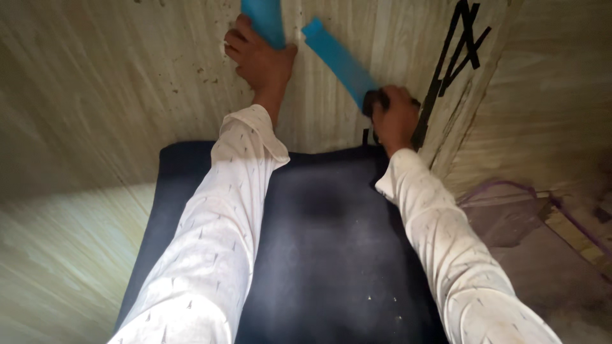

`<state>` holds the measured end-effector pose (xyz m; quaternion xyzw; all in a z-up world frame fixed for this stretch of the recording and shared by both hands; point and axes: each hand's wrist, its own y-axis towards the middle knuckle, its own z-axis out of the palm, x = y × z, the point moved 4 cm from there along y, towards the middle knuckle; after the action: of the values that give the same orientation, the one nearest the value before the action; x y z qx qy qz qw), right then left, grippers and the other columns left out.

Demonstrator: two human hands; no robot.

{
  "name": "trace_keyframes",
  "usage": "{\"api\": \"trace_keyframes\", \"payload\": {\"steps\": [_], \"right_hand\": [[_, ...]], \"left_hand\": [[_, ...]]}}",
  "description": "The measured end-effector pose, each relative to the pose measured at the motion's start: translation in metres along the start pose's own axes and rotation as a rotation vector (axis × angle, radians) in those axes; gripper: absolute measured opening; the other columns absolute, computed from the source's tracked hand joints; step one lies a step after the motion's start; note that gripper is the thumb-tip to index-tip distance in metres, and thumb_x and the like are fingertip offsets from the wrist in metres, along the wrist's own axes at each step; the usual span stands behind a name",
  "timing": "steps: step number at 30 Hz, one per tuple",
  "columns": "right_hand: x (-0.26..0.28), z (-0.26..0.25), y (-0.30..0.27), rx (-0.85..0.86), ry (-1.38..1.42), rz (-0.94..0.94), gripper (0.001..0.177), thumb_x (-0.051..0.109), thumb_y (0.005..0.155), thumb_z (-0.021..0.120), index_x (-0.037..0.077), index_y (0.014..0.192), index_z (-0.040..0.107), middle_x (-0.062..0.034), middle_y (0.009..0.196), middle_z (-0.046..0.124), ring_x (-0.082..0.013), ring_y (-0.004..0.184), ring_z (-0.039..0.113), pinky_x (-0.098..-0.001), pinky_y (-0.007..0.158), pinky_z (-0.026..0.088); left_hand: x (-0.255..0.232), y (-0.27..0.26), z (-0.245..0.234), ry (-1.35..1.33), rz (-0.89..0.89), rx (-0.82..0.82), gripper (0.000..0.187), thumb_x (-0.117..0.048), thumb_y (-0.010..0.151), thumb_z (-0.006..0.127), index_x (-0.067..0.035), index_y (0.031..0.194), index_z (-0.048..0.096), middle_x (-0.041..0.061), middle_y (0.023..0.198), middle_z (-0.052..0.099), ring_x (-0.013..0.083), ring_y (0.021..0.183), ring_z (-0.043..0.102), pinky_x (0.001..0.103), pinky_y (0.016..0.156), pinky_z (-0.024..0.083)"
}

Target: The person wipes several blue plastic parts with a dark cloth, handling them one at a time. The person places some parts on a window sill and continues wiping others on the floor.

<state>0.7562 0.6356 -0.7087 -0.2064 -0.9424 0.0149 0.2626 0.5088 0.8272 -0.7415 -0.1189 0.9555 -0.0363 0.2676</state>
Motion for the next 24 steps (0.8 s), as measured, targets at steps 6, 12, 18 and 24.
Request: {"api": "trace_keyframes", "payload": {"steps": [6, 12, 18, 24], "right_hand": [[0.007, 0.012, -0.027, -0.066, 0.085, -0.058, 0.03, 0.011, 0.084, 0.077, 0.004, 0.113, 0.07, -0.0197, 0.114, 0.067, -0.0426, 0.104, 0.064, -0.0452, 0.088, 0.053], [0.018, 0.005, -0.058, -0.015, 0.236, 0.052, 0.025, 0.012, 0.087, 0.076, 0.003, 0.109, 0.07, -0.0182, 0.109, 0.067, -0.0415, 0.104, 0.065, -0.0443, 0.09, 0.053], [0.043, -0.047, -0.116, -0.006, 0.442, 0.194, 0.028, 0.013, 0.087, 0.072, 0.0, 0.113, 0.069, -0.016, 0.116, 0.069, -0.0326, 0.109, 0.067, -0.0384, 0.095, 0.052], [0.097, -0.139, -0.175, 0.053, 0.589, 0.253, 0.027, 0.012, 0.09, 0.066, 0.0, 0.113, 0.071, -0.0109, 0.107, 0.07, -0.0234, 0.103, 0.068, -0.0317, 0.092, 0.051]], "left_hand": [[0.004, 0.001, -0.007, -0.016, 0.084, 0.042, 0.11, -0.036, 0.06, 0.099, -0.011, 0.139, 0.027, 0.023, 0.131, 0.035, 0.0462, 0.121, 0.039, 0.055, 0.075, 0.056], [0.028, -0.022, -0.033, -0.336, -0.109, 0.533, 0.106, -0.036, 0.069, 0.089, -0.013, 0.149, 0.022, 0.018, 0.126, 0.046, 0.0358, 0.11, 0.05, 0.048, 0.074, 0.055], [0.065, -0.106, -0.115, -0.761, -0.626, 0.947, 0.093, -0.035, 0.082, 0.075, -0.01, 0.159, 0.031, 0.006, 0.124, 0.062, 0.0209, 0.101, 0.066, 0.04, 0.074, 0.06], [0.03, -0.181, -0.263, -0.841, -0.618, 0.991, 0.083, -0.021, 0.082, 0.069, -0.024, 0.152, 0.023, 0.005, 0.107, 0.06, 0.0207, 0.092, 0.062, 0.048, 0.081, 0.056]]}}
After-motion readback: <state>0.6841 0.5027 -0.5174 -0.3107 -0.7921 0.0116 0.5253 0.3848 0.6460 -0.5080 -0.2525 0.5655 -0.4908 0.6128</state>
